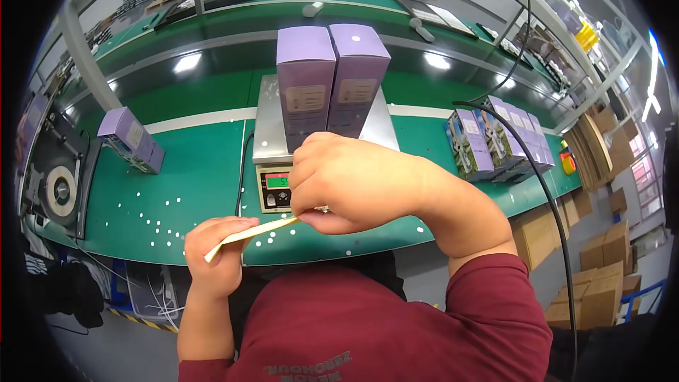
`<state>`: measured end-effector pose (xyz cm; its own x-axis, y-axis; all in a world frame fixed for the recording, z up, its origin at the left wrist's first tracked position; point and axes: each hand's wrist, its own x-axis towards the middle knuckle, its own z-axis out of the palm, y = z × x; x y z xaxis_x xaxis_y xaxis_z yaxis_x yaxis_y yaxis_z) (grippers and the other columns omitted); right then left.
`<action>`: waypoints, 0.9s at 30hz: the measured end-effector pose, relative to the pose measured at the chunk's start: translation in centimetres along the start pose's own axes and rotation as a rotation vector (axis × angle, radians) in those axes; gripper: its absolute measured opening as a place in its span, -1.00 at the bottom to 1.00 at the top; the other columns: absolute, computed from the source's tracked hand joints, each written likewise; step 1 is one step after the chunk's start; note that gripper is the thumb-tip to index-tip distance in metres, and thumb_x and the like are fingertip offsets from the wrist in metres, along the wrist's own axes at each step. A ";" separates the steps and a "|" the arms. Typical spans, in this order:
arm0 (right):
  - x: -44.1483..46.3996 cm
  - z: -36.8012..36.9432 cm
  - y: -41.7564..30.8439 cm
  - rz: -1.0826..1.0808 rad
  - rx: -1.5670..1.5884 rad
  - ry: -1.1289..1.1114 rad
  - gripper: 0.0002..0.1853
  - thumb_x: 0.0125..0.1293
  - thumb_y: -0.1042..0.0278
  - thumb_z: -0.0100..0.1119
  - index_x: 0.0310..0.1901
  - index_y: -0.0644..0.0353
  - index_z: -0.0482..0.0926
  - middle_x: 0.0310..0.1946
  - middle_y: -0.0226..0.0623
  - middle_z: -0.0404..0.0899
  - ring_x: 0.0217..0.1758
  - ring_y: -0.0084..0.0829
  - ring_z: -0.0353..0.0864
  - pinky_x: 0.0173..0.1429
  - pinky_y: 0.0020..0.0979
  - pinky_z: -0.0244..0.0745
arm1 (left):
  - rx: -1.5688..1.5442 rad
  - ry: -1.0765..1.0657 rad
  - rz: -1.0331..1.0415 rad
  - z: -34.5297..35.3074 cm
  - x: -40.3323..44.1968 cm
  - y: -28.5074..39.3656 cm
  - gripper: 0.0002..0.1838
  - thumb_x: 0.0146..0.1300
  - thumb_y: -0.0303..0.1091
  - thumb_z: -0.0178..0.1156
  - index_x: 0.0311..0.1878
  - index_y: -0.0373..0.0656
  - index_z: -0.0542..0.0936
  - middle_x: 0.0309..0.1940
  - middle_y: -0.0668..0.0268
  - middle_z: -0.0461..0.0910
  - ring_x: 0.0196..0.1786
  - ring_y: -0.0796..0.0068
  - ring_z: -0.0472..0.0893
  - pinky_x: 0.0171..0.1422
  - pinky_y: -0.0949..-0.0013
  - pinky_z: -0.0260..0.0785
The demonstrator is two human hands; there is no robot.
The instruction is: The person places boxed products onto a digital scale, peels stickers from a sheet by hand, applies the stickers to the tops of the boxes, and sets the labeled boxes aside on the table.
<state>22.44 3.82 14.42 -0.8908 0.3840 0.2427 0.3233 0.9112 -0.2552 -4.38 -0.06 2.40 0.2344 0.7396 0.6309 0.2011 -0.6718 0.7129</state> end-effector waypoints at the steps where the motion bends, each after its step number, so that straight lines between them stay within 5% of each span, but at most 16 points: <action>1: -0.2 0.1 0.1 -0.002 0.036 0.007 -0.97 0.13 0.44 0.37 -0.39 0.15 0.71 -0.43 -0.29 0.63 -0.21 -0.17 0.62 0.06 -0.16 0.47 | -0.001 -0.015 0.013 0.0 0.0 0.0 -0.79 0.15 -0.70 0.31 -0.16 -0.26 0.74 -0.22 0.11 0.82 -0.18 0.18 0.82 -0.02 0.28 0.64; 11: 0.0 -1.9 1.3 -0.044 0.086 0.151 -0.93 0.05 0.49 0.41 -0.38 0.16 0.73 -0.41 -0.29 0.67 -0.25 -0.20 0.62 -0.01 -0.22 0.50 | -0.011 -0.037 0.073 -0.2 -0.2 0.1 -0.86 0.21 -0.65 0.29 -0.19 -0.26 0.72 -0.24 0.09 0.82 -0.19 0.17 0.82 -0.05 0.29 0.65; 17: 1.5 -8.5 3.0 0.069 -0.608 0.506 -0.95 0.10 0.49 0.39 -0.37 0.19 0.73 -0.41 -0.30 0.66 -0.22 -0.23 0.61 -0.05 -0.25 0.51 | -0.061 -0.110 -0.021 1.5 -2.2 -0.9 -0.84 0.20 -0.66 0.29 -0.17 -0.27 0.74 -0.24 0.13 0.82 -0.16 0.17 0.81 -0.03 0.28 0.64; 21: 3.2 -10.3 6.3 0.160 -0.665 0.451 -0.97 0.17 0.48 0.37 -0.35 0.20 0.74 -0.39 -0.28 0.66 -0.17 -0.16 0.60 -0.02 -0.24 0.53 | -0.108 -0.255 -0.174 3.1 -4.5 -2.5 -0.81 0.20 -0.66 0.28 -0.14 -0.26 0.76 -0.23 0.14 0.81 -0.16 0.17 0.80 -0.02 0.26 0.62; 24: 3.8 -10.0 7.6 0.326 -0.589 0.155 -0.91 0.28 0.41 0.35 -0.25 0.19 0.77 -0.18 -0.22 0.73 0.01 -0.17 0.66 0.09 -0.25 0.55 | -0.128 -0.332 -0.346 3.5 -5.6 -3.4 -0.79 0.20 -0.66 0.27 -0.13 -0.24 0.77 -0.23 0.14 0.80 -0.15 0.16 0.79 -0.02 0.24 0.60; 27: 1.1 -11.6 6.9 0.369 -0.347 0.199 -0.68 0.29 0.25 0.41 0.03 0.16 0.74 0.10 -0.17 0.67 0.13 -0.19 0.67 0.20 -0.24 0.54 | -0.133 -0.332 -0.371 3.5 -6.4 -3.9 -0.78 0.21 -0.65 0.27 -0.12 -0.22 0.78 -0.24 0.10 0.79 -0.17 0.13 0.76 -0.03 0.22 0.58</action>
<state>27.40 12.24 23.79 -0.6316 0.6779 0.3761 0.7195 0.6933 -0.0413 -3.29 -2.34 -5.47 0.4639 0.8600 0.2125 0.2103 -0.3399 0.9166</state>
